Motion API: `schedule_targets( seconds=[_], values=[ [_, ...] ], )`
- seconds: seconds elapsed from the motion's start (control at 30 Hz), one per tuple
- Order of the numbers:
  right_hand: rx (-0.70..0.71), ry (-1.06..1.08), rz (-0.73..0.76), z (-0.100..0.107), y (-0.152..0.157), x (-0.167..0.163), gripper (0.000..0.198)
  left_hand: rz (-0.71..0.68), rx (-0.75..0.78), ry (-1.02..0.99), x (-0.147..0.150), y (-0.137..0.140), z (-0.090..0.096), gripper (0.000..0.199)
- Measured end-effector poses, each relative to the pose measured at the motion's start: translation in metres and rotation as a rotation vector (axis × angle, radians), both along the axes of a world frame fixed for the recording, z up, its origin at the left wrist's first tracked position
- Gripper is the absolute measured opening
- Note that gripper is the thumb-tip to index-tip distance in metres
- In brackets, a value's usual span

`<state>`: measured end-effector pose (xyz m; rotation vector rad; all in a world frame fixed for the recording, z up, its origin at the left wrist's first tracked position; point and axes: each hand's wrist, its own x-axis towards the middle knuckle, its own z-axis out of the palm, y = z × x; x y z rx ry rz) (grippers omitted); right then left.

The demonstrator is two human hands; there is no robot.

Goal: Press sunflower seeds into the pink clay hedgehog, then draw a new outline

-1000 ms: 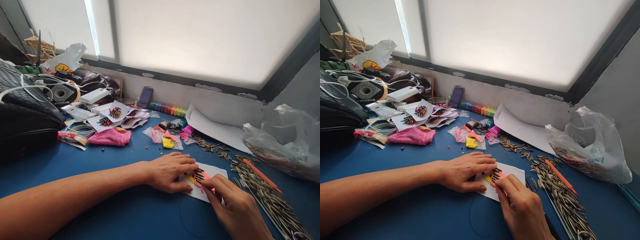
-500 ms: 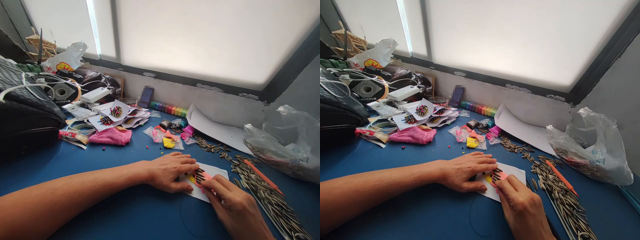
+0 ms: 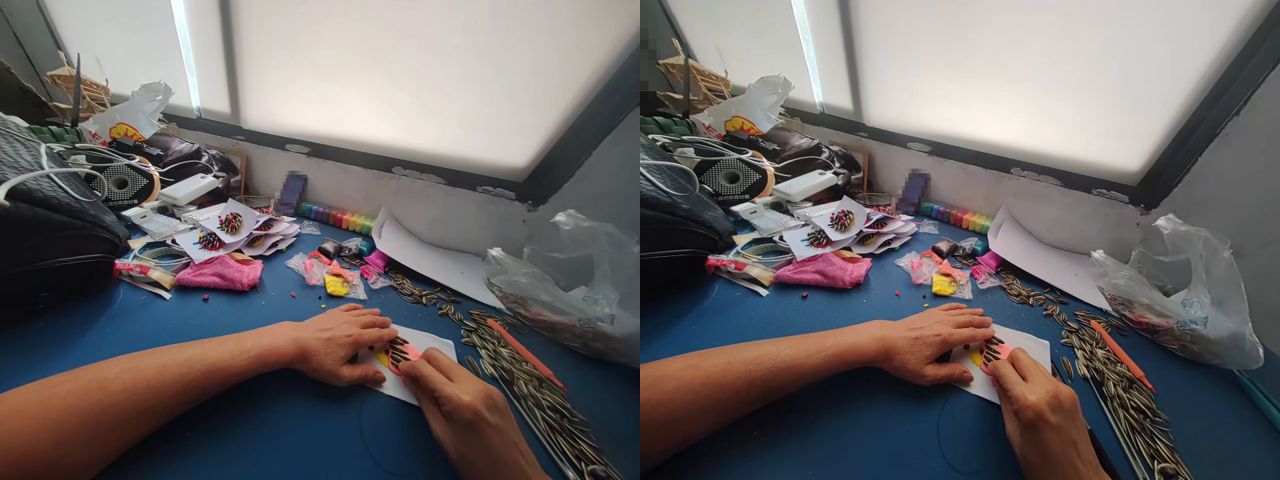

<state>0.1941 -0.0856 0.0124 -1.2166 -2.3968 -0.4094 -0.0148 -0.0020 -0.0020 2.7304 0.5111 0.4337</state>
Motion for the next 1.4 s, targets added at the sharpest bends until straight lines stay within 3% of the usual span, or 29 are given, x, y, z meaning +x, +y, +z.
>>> schedule_targets(
  seconds=[0.37,0.53,0.67,0.93,1.4],
  values=[
    [0.039,-0.058,-0.022,0.008,-0.002,0.015,0.027,-0.010,-0.001,-0.028,0.000,0.000,0.001,0.063],
    [0.083,-0.026,-0.149,0.018,0.011,0.041,0.024,-0.018,-0.020,-0.035,-0.001,-0.002,0.004,0.063],
    [0.083,-0.005,-0.252,0.012,0.025,0.060,0.033,0.020,-0.039,-0.027,-0.002,-0.002,0.003,0.067],
    [-0.112,0.075,-0.148,0.005,0.025,0.056,0.029,0.017,-0.142,-0.019,-0.003,0.001,0.005,0.072],
    [-0.196,0.176,-0.113,0.010,0.017,0.047,0.019,0.002,-0.210,0.019,-0.014,0.008,0.018,0.069]
  ],
)
